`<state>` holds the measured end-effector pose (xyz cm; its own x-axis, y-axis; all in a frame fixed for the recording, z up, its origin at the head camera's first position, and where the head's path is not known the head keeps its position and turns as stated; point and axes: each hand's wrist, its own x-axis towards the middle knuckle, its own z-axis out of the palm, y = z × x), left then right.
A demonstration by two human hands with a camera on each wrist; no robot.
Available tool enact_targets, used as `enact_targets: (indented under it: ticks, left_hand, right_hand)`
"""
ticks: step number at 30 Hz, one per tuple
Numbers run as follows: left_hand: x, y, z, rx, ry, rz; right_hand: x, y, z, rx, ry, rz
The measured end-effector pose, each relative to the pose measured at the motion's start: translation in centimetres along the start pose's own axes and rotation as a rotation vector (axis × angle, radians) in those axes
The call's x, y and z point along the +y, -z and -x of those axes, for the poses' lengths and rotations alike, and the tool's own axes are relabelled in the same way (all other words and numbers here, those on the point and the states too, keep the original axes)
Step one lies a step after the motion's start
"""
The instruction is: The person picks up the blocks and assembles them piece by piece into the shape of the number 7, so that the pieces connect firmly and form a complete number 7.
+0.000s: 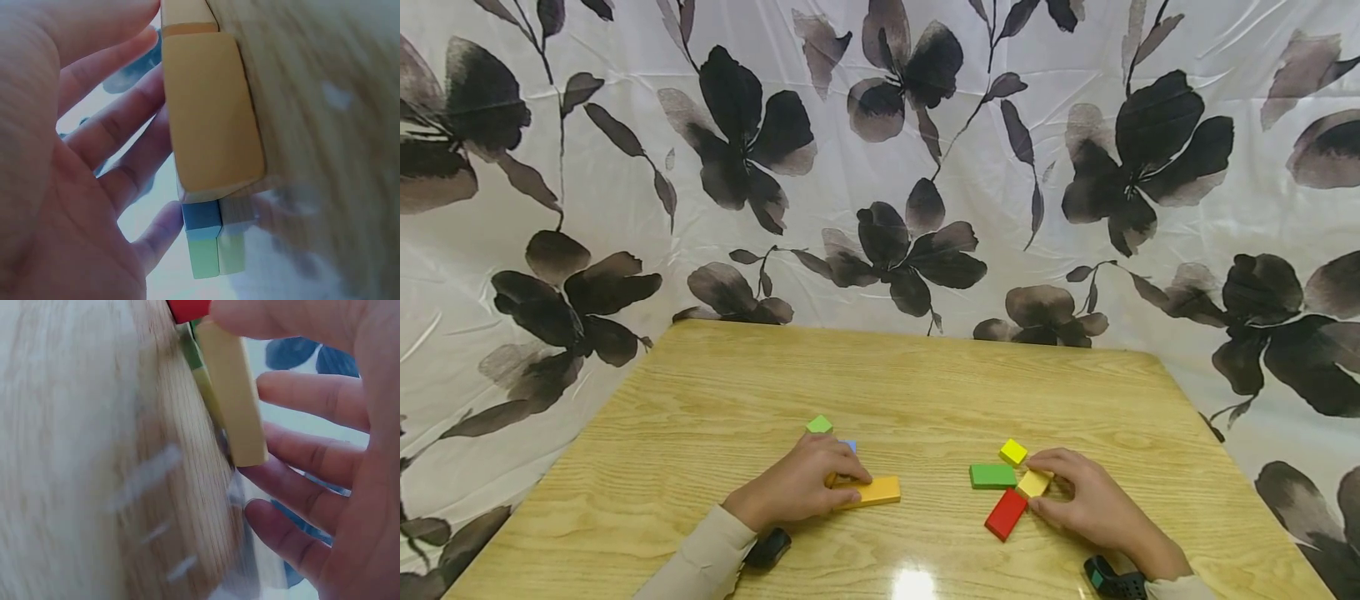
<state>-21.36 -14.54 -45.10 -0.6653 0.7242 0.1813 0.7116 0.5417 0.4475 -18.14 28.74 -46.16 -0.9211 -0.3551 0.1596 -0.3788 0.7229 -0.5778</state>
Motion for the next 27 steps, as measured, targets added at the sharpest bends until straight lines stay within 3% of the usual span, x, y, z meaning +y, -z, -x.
enact_targets:
  ticks: [10, 19, 27]
  left_hand:
    - [0.0, 0.0, 0.2, -0.016, -0.019, 0.038]
    - [-0.1, -0.1, 0.4, -0.025, -0.004, 0.053]
    - [-0.2, -0.1, 0.3, -0.030, 0.008, 0.065]
  right_hand:
    - [0.2, -0.3, -0.2, 0.115, 0.016, -0.021]
    - [-0.1, -0.4, -0.4, 0.179, 0.071, 0.001]
    - [-1.0, -0.5, -1.3, 0.195, 0.063, -0.077]
